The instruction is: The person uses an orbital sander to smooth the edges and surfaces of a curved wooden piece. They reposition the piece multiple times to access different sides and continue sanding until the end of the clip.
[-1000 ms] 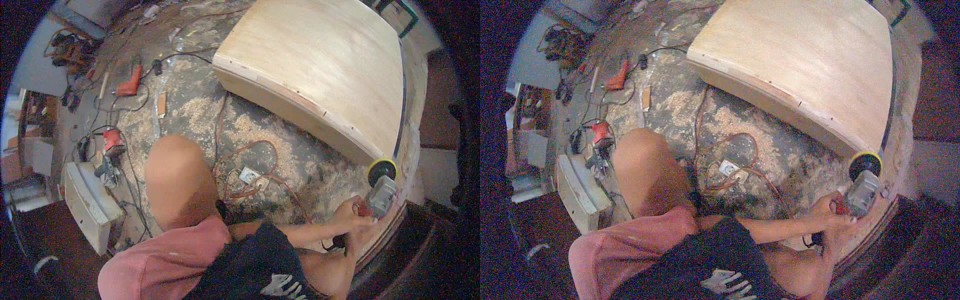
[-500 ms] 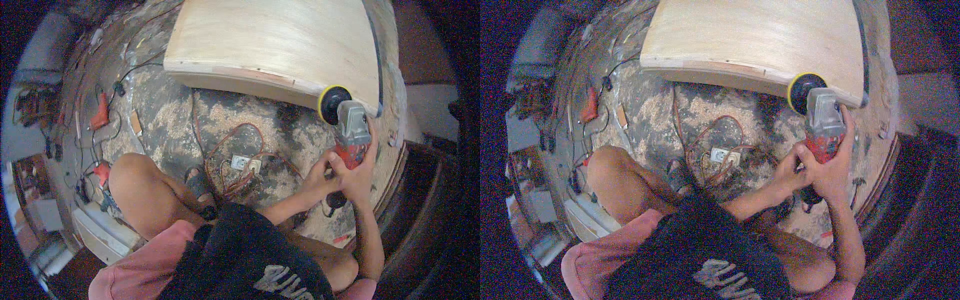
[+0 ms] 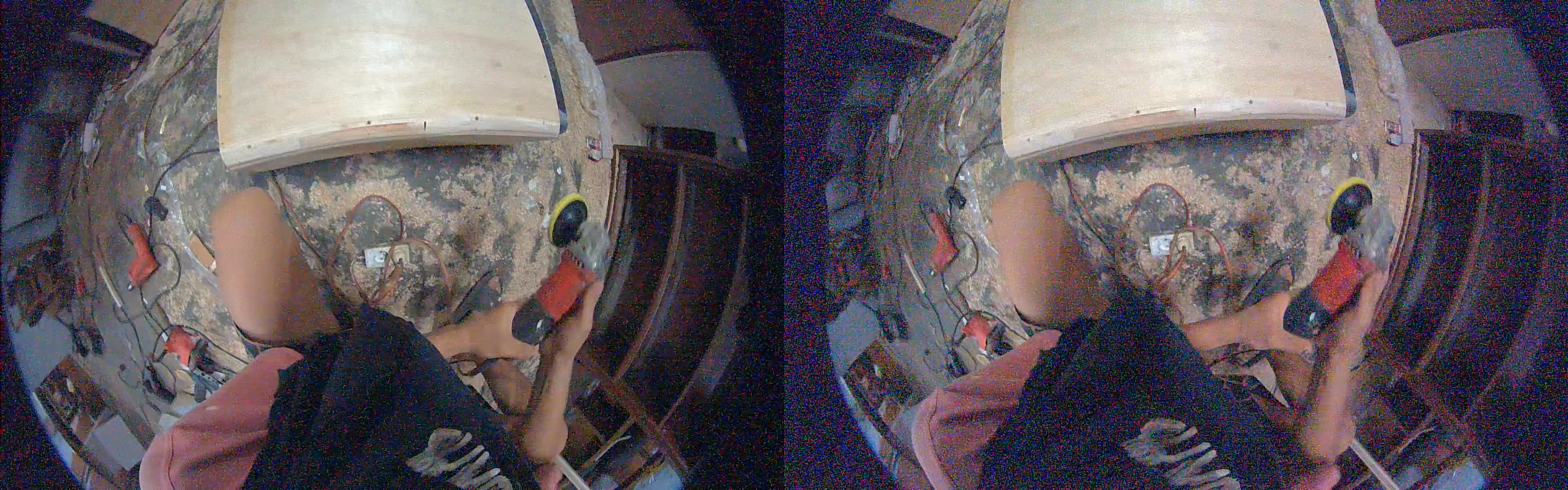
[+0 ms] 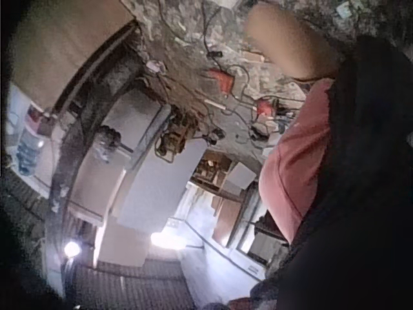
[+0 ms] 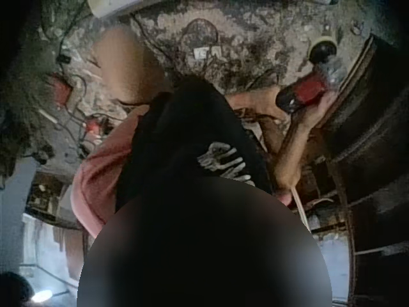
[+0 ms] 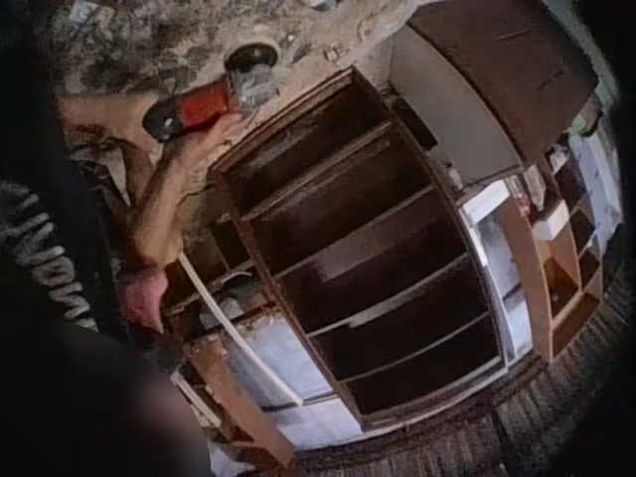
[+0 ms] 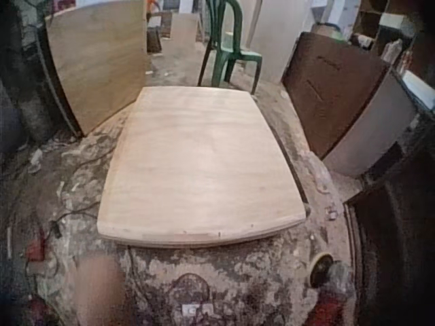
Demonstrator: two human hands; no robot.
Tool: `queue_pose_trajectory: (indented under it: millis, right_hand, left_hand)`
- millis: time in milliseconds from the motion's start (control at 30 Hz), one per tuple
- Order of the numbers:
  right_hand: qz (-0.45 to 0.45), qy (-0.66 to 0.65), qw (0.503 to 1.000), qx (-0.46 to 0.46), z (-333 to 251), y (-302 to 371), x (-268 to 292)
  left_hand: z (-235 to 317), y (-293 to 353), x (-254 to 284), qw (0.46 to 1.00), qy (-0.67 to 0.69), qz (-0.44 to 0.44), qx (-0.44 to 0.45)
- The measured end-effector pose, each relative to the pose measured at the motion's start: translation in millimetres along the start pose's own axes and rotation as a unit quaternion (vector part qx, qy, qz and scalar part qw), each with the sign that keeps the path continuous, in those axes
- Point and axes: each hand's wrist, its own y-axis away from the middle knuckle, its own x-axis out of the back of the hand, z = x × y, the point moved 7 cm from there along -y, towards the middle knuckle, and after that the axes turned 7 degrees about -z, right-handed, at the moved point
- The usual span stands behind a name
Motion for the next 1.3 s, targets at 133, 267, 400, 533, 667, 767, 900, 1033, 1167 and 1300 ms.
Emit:
queue_pose_trajectory:
  millis: [133,267,400,533,667,767,900,1033,1167,1300]
  right_hand:
    - [0.088,-0.019,0.996,-0.003,22.4,28.9,6.6]
    - [0.08,-0.041,0.995,-0.037,48.9,34.5,-1.2]
    - [0.052,0.035,0.997,0.036,59.6,36.8,-20.7]
    - [0.023,-0.012,1.0,-0.013,87.0,45.8,-42.8]
    - [-0.02,-0.082,0.994,-0.075,111.2,53.3,-58.7]
    - [0.019,-0.129,0.988,-0.087,123.5,57.4,-58.7]
    - [0.032,-0.171,0.98,-0.096,128.7,61.5,-63.6]
    - [-0.039,-0.177,0.979,-0.097,121.3,55.5,-83.1]
    - [-0.009,-0.138,0.985,-0.102,121.3,42.3,-96.2]
    - [-0.034,-0.096,0.992,-0.072,113.2,34.2,-113.0]
  left_hand:
    - [-20.7,16.2,7.4,0.998,-0.049,-0.033,0.024]
    - [-47.3,38.7,14.7,0.992,-0.015,-0.033,0.123]
    - [-48.3,57.8,31.2,0.992,-0.041,0.031,0.119]
    - [-38.8,82.8,48.2,0.993,-0.047,0.04,0.099]
    - [-32.4,109.0,61.5,0.99,-0.049,0.037,0.125]
    - [-25.8,119.2,66.9,0.99,-0.049,0.038,0.129]
    - [-16.6,126.0,71.0,0.99,-0.047,0.041,0.129]
    - [-2.5,128.9,76.9,0.991,-0.056,0.059,0.11]
    - [13.3,127.3,82.4,0.992,-0.062,0.077,0.084]
    - [15.0,129.9,90.0,0.99,-0.056,0.088,0.093]
